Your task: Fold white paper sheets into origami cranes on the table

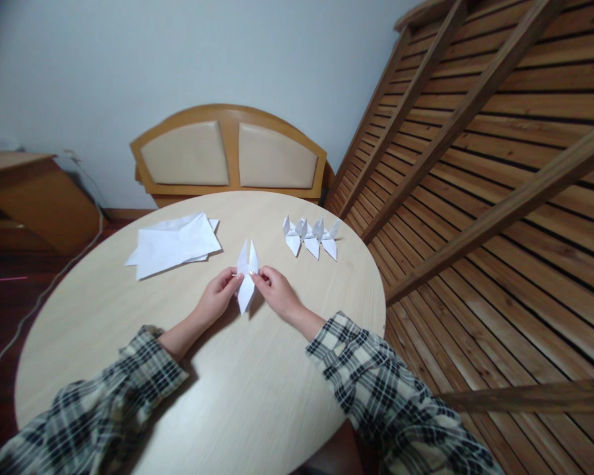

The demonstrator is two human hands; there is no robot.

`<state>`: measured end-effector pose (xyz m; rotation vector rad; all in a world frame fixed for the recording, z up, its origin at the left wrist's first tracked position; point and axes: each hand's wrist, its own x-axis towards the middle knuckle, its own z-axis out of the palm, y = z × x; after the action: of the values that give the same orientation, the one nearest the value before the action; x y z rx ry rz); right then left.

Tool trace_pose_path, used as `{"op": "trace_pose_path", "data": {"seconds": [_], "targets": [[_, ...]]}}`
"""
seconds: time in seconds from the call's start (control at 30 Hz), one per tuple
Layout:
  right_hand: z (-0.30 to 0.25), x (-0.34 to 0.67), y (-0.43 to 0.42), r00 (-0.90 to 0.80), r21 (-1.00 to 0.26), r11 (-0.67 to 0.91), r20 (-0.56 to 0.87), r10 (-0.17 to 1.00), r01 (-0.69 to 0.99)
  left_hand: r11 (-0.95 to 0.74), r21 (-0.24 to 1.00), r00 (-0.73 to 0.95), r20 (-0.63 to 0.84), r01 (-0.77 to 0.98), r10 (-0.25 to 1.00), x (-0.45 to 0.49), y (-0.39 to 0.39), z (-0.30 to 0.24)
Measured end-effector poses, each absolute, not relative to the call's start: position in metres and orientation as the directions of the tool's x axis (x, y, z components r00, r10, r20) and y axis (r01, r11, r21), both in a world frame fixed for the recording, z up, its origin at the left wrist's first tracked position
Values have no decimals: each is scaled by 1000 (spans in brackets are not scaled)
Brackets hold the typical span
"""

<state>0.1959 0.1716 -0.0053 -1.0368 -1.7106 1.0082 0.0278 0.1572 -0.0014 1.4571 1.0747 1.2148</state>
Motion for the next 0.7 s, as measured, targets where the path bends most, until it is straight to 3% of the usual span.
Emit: {"op": "trace_pose_path", "data": {"seconds": [0.7], "targets": [[-10,195,175,-285,-907,375,315,906,191,-89,989,198,111,-116,974,27,158,-3]]}}
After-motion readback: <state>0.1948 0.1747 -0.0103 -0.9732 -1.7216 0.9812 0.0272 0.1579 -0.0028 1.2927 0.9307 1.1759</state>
